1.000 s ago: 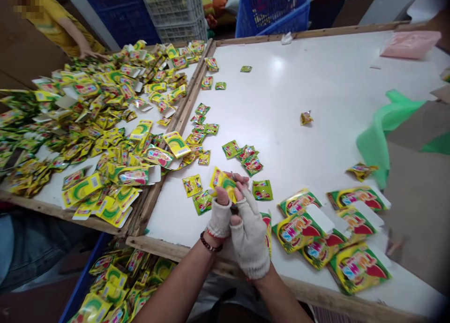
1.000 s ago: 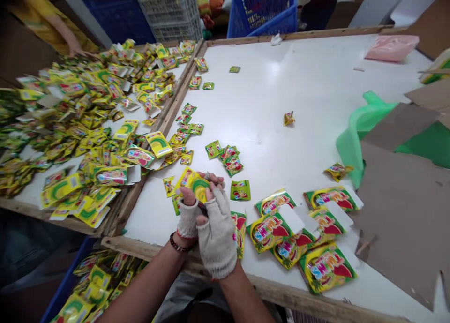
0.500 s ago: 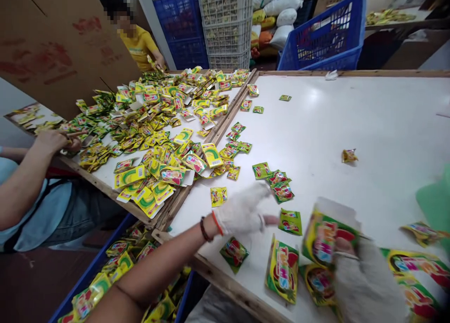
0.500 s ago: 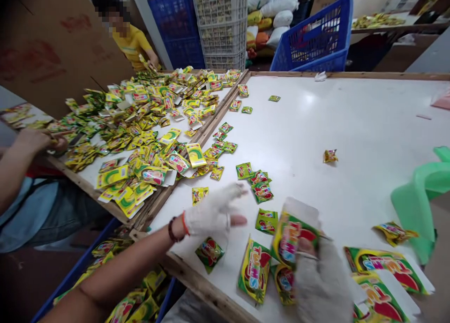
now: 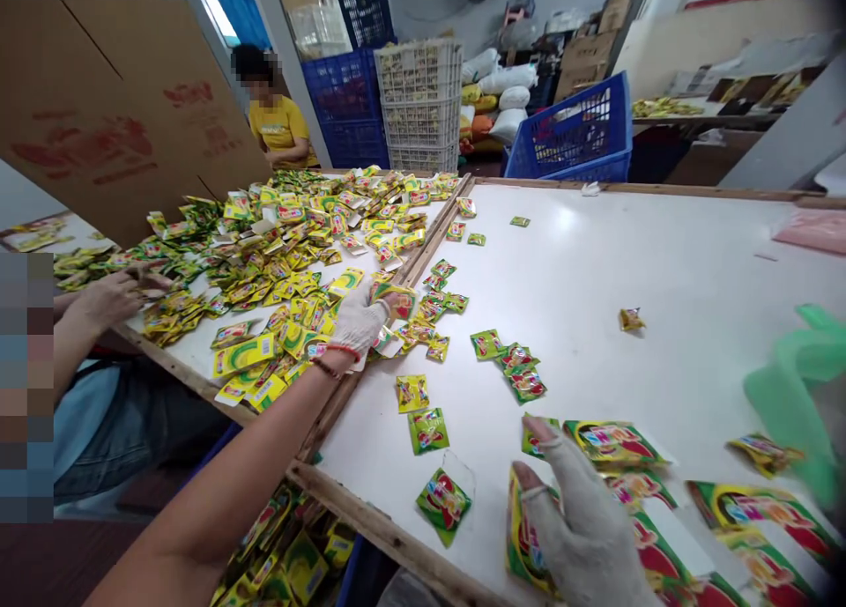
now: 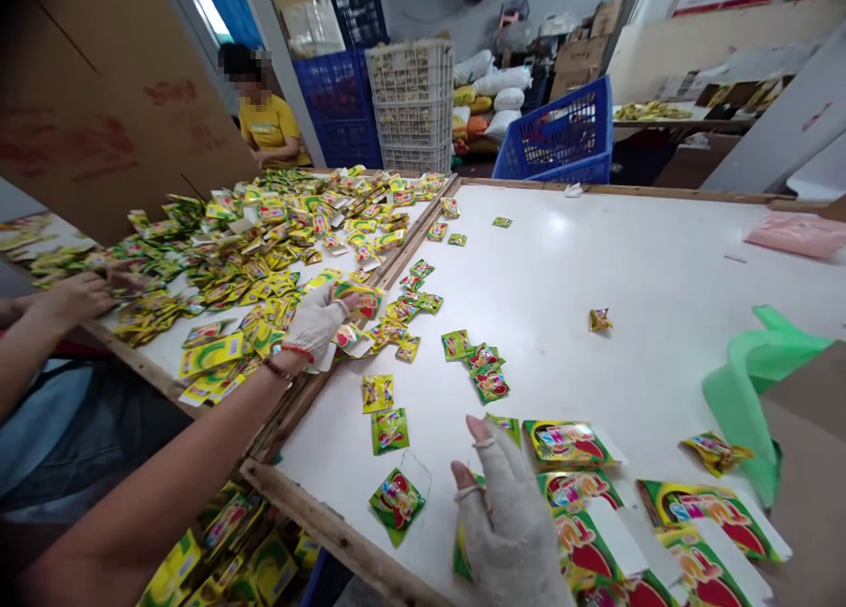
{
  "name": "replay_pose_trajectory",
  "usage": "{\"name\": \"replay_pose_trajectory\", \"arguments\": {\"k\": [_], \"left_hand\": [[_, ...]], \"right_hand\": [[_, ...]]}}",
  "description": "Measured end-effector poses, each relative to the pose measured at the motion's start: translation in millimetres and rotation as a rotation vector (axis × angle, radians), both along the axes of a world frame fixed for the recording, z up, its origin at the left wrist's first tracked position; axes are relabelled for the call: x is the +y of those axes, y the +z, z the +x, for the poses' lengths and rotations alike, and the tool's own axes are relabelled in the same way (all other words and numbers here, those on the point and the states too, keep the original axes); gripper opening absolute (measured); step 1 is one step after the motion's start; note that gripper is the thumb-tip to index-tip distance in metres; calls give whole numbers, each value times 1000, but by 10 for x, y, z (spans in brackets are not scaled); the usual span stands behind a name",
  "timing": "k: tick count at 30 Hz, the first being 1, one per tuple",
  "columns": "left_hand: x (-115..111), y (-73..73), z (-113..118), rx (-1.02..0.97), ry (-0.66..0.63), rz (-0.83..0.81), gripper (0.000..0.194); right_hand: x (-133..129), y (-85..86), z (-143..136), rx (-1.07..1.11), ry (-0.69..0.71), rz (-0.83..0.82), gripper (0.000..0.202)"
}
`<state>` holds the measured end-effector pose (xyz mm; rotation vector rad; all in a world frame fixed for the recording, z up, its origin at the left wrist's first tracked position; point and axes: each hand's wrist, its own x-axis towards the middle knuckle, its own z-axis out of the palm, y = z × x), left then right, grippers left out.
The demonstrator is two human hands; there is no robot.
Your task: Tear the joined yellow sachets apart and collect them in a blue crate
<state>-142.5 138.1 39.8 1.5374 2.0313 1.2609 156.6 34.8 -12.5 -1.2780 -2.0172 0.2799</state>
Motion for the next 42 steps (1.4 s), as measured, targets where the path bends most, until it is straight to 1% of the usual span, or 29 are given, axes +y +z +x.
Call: {"name": "replay_pose_trajectory", "arguments": {"k": [2, 4, 5, 7, 9, 11, 12, 14, 15, 16, 18, 20, 22, 24, 27, 29, 31, 32, 34, 36, 38, 40, 42], "left_hand": [[-209, -23, 43, -296, -75, 26, 35], [-457, -148, 179, -583, -157, -15, 42], [-595, -238, 277, -642, -188, -61, 43], [-883, -431, 501, -560, -213, -183, 38], [-1149, -575, 684, -361, -227, -240, 33], [-1329, -619, 737, -91, -269, -202, 27], [-1366, -605, 700, 50, -280, -170, 24], [-1319, -542, 523, 308, -265, -136, 20], [-1241, -506, 408, 377, -234, -138, 18], [-1135, -471, 294, 431, -209, -147, 18], [-877, -402, 122, 509, -182, -162, 18], [-616, -328, 68, 570, -192, -201, 18], [-396, -261, 123, 608, -226, -254, 20], [-227, -225, 239, 625, -260, -287, 20], [-26, -245, 428, 624, -295, -303, 18], [108, -281, 531, 615, -314, -324, 18], [247, -297, 609, 604, -331, -339, 19], [314, -292, 638, 599, -338, -343, 20], [425, -256, 673, 587, -347, -349, 22], [479, -212, 674, 575, -357, -368, 23], [441, -196, 639, 561, -369, -409, 21], [295, -227, 580, 545, -374, -465, 19], [61, -289, 523, 524, -364, -516, 20]], "right_hand": [[-52, -160, -117, -31, 67, -33, 39], [-68, -314, -182, -52, 105, -40, 37], [-60, -380, -195, -72, 119, -44, 36], [-11, -475, -174, -131, 132, -66, 34], [60, -506, -91, -167, 130, -73, 32], [125, -458, 12, -136, 110, -31, 31], [152, -408, 46, -108, 92, -4, 30], [200, -280, 26, -69, 63, 7, 29], [227, -218, -39, -62, 72, -20, 27], [258, -165, -140, -58, 103, -69, 26], [341, -101, -420, -67, 206, -195, 28], [449, -88, -721, -144, 274, -292, 27], [566, -109, -944, -217, 253, -342, 26], [659, -150, -1034, -252, 176, -375, 27], [713, -220, -952, -258, 71, -403, 28], [721, -242, -845, -262, 54, -383, 26], [773, -229, -759, -286, 51, -322, 25], [833, -208, -730, -302, 41, -289, 26], [1026, -150, -699, -345, -30, -240, 27], [1283, -94, -694, -393, -142, -239, 24], [1532, -77, -714, -445, -230, -269, 22], [1707, -107, -759, -480, -257, -305, 20], [1777, -159, -821, -487, -240, -322, 19]]}}
